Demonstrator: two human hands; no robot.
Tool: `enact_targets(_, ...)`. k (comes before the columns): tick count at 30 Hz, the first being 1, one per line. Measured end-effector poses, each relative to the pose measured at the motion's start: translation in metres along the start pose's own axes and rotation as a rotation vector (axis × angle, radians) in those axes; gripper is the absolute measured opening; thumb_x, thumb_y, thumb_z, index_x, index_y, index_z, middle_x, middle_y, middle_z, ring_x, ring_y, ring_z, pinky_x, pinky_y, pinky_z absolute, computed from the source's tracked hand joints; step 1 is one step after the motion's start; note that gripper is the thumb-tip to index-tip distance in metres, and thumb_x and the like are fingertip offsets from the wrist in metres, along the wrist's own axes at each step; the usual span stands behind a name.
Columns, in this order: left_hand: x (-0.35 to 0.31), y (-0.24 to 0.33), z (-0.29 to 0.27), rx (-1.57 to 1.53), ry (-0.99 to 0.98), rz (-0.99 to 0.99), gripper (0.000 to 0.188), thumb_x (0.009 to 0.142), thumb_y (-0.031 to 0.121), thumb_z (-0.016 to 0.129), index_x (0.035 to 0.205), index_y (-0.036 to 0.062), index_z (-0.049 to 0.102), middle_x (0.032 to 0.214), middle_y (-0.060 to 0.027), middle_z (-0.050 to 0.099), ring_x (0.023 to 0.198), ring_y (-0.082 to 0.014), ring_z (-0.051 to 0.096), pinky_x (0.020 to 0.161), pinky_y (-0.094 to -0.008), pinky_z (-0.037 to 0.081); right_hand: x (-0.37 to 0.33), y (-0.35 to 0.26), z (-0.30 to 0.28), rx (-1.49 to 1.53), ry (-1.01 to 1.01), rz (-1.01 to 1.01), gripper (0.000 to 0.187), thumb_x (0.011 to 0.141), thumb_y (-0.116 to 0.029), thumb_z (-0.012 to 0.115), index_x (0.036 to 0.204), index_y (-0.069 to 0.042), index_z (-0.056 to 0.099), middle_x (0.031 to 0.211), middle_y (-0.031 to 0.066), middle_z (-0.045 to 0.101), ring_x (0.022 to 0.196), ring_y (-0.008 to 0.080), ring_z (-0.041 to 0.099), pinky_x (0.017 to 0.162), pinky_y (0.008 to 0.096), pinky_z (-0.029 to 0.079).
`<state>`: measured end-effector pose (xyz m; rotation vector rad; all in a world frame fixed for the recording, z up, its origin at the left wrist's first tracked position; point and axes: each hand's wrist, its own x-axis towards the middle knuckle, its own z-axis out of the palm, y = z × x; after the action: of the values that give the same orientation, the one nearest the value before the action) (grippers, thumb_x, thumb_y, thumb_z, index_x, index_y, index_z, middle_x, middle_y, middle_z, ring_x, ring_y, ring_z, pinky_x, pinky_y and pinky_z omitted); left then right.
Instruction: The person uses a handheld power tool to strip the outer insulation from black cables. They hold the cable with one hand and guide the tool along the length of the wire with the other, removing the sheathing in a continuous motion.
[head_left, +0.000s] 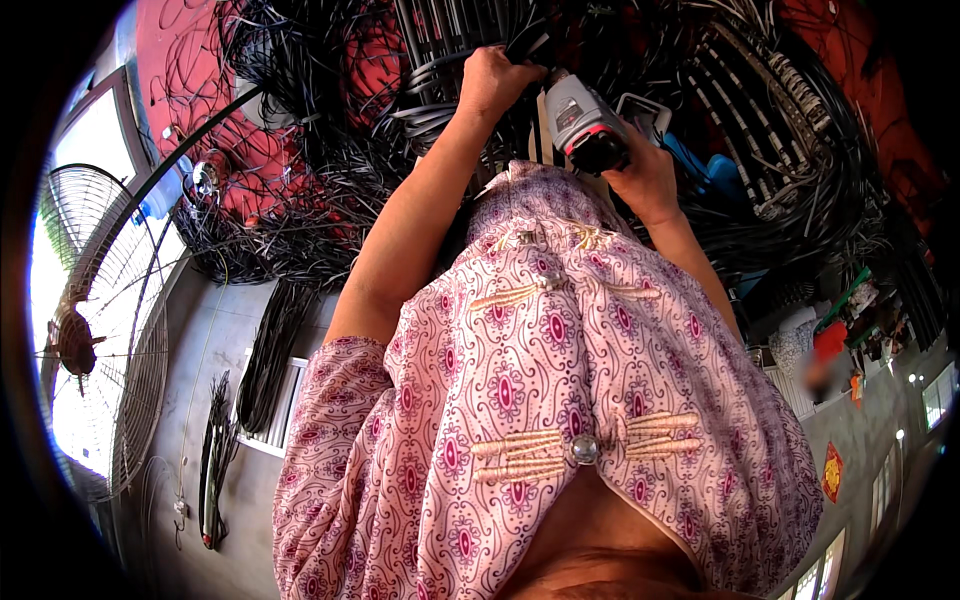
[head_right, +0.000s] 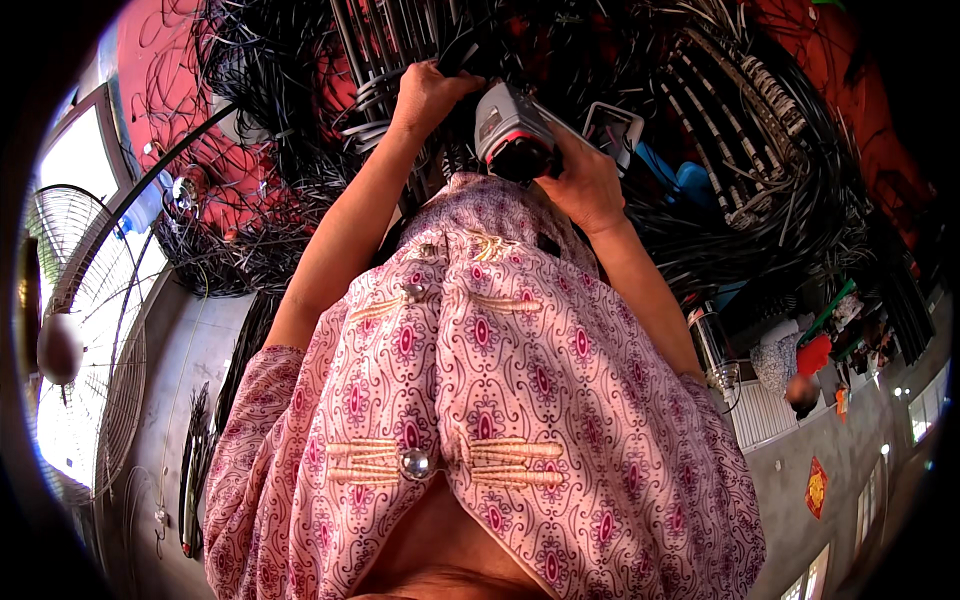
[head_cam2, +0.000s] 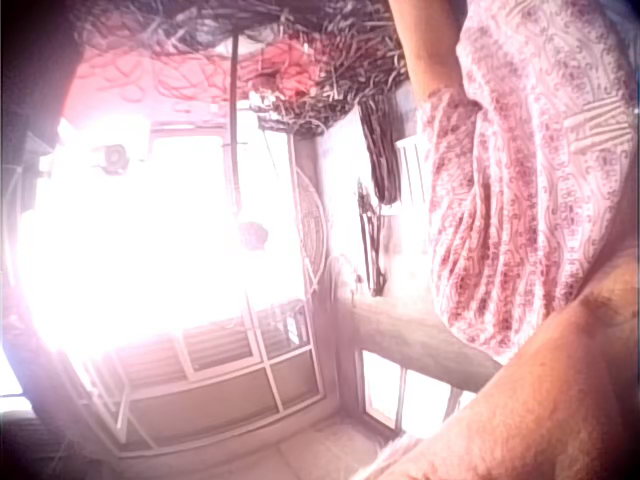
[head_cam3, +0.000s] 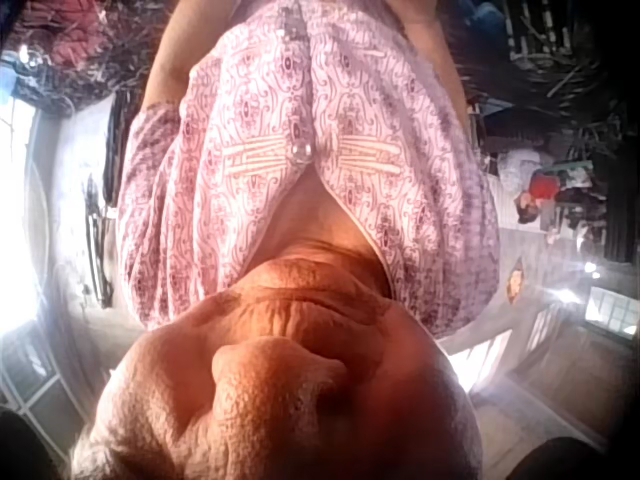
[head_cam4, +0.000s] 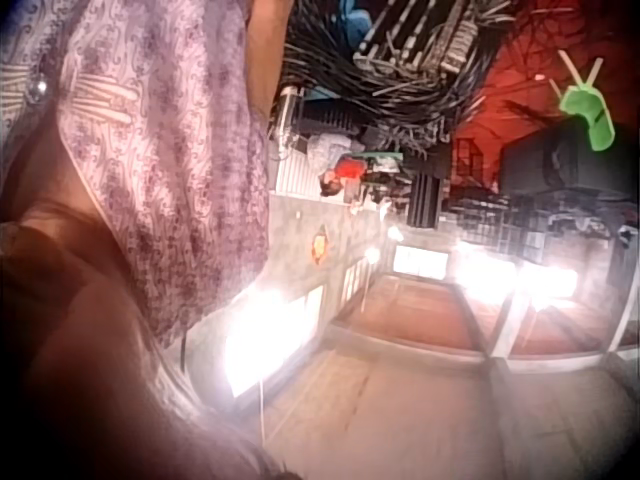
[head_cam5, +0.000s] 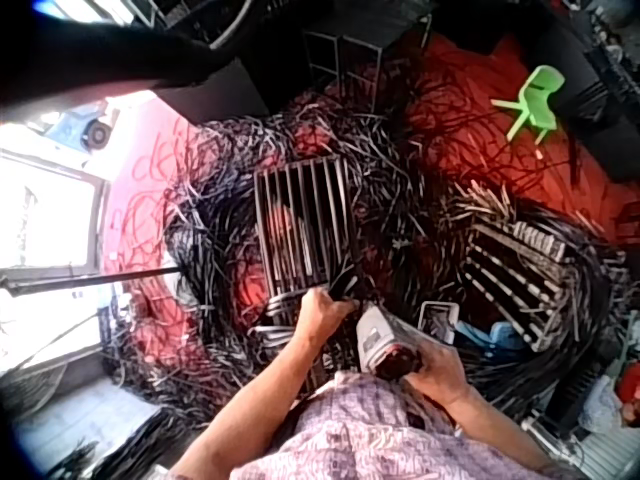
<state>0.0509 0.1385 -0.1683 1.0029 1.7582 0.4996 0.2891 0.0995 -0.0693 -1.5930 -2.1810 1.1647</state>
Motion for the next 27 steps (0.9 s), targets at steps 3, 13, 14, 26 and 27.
enact_targets(3,0.0009,-0.0028,0.0015,-0.022,0.007,0.012,0.039,0.065,0.029,0.084,0.074,-0.0050,0.068,0.064,-0.0175,0.066,0.061,-0.0250,0.067,0.060,-0.0353,0.053,0.0004,-0.0010,0.0010,-0.034,0.027,-0.035,0.057,0.081,-0.043,0.072,0.123,-0.006,0.058,0.106,0.0161,0.068,0.092,0.0341,0.068,0.074,0.0387,0.057)
enact_targets(13,0.0007,-0.0055,0.0056,0.019,0.006,-0.001,0.043,0.062,0.034,0.085,0.073,-0.0042,0.068,0.065,-0.0188,0.066,0.063,-0.0286,0.068,0.062,-0.0378,0.054,0.0010,0.0003,0.0001,-0.100,0.068,-0.106,0.055,0.082,-0.043,0.072,0.119,-0.004,0.059,0.097,0.0168,0.069,0.084,0.0331,0.069,0.070,0.0385,0.057)
enact_targets(14,0.0008,-0.0059,0.0063,0.021,0.010,-0.001,0.043,0.062,0.034,0.085,0.073,-0.0041,0.068,0.066,-0.0190,0.066,0.064,-0.0292,0.068,0.062,-0.0381,0.054,0.0012,0.0001,-0.0003,-0.109,0.065,-0.102,0.055,0.082,-0.042,0.072,0.119,-0.004,0.059,0.096,0.0167,0.069,0.084,0.0329,0.069,0.070,0.0384,0.057)
enact_targets(26,-0.0004,0.0002,0.0044,0.061,-0.002,-0.053,0.043,0.060,0.035,0.083,0.078,-0.0028,0.070,0.072,-0.0196,0.068,0.073,-0.0329,0.070,0.069,-0.0398,0.055,0.0038,0.0008,-0.0009,-0.161,0.088,-0.177,0.052,0.074,-0.026,0.078,0.117,-0.004,0.060,0.096,0.0170,0.069,0.083,0.0326,0.069,0.071,0.0396,0.056)
enact_targets(27,-0.0009,0.0016,0.0041,0.061,0.000,-0.052,0.043,0.060,0.035,0.083,0.078,-0.0027,0.070,0.072,-0.0196,0.068,0.073,-0.0328,0.070,0.069,-0.0398,0.055,0.0043,-0.0002,-0.0012,-0.151,0.090,-0.172,0.051,0.074,-0.026,0.078,0.117,-0.004,0.060,0.096,0.0172,0.069,0.083,0.0332,0.069,0.071,0.0400,0.056)
